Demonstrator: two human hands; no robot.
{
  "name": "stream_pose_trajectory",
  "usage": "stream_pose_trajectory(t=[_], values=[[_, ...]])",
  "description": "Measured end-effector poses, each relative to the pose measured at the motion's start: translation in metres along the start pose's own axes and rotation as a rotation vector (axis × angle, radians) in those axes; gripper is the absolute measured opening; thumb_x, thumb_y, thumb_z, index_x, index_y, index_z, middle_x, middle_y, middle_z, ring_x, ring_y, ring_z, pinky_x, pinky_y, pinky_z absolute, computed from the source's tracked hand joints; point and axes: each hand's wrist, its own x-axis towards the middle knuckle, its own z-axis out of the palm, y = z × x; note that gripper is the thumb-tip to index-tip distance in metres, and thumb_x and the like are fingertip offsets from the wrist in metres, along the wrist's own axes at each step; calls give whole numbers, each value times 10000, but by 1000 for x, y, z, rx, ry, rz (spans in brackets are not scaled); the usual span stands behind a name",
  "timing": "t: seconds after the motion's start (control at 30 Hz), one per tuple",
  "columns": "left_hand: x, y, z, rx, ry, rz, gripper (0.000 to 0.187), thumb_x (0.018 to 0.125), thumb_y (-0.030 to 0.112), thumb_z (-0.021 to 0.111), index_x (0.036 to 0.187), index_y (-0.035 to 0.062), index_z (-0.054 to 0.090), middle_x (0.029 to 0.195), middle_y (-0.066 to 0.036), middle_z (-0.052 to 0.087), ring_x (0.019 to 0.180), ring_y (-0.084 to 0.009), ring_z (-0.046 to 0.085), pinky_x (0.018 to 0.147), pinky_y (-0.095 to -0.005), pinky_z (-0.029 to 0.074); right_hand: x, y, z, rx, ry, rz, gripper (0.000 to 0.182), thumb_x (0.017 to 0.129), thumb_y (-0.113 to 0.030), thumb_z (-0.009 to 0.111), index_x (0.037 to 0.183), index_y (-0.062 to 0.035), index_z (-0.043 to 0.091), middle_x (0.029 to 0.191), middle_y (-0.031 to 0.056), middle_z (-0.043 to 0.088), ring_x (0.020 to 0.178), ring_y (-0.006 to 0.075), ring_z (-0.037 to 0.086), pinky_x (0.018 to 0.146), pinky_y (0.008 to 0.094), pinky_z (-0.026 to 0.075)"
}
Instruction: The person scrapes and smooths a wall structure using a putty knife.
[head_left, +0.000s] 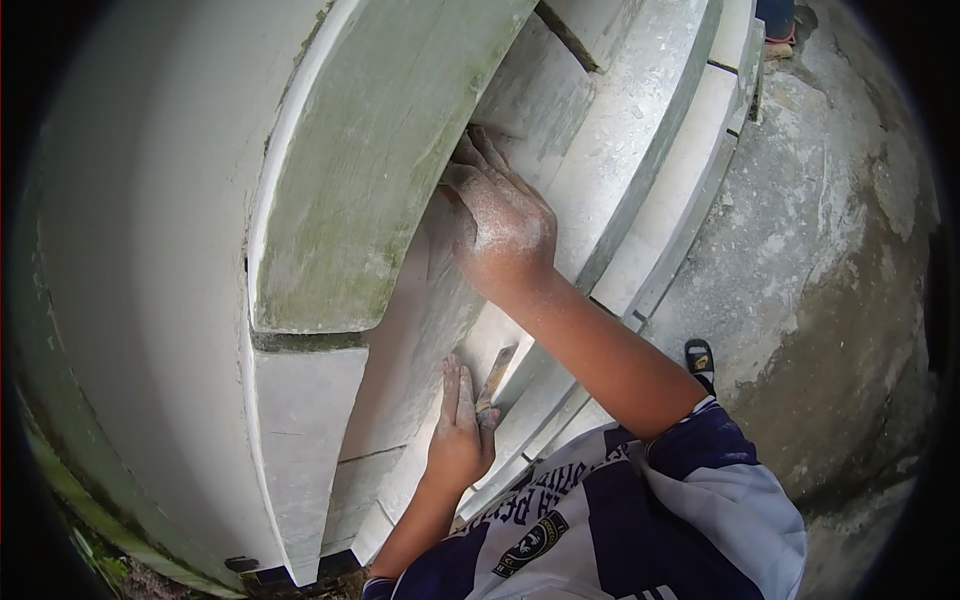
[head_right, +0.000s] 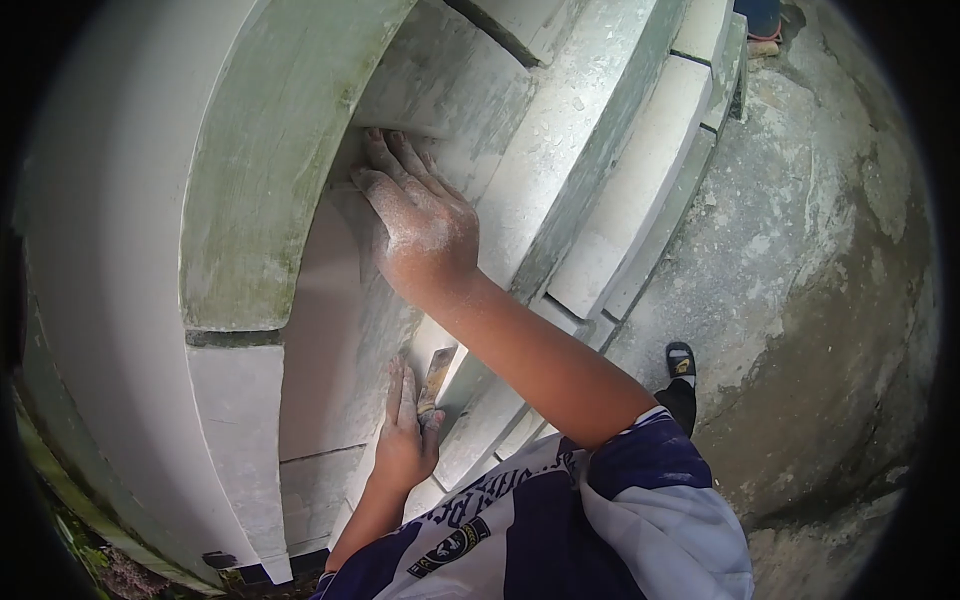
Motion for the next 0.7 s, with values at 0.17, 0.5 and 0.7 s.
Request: stream_pose_trajectory(t=[0.17,0.5,0.7], values=[[3,-5,-5,32,-14,82,717,924,88,635,1495,-120,255,1554,-339,280,1387,-482,396,1087,-442,446,17,6,3,-6,34,22,213,804,-21,660,1011,-65,683,1193,181,704,1129,359,675,880,422,586],[13,-15,-11,21,-127,167,828,914,94,637,1547,-89,136,1569,-304,296,1274,-460,536,969,-423,535,-1,9,2,-50,23,-76,266,797,-6,643,1046,-64,718,1210,156,703,1150,325,672,920,413,579],[14,-16,-10,-29,-152,120,888,905,56,634,1587,5,68,1587,-259,295,1303,-450,515,1031,-422,493,-3,7,0,24,-43,-31,279,780,-2,653,1031,-90,736,1197,131,715,1163,302,669,970,427,561]])
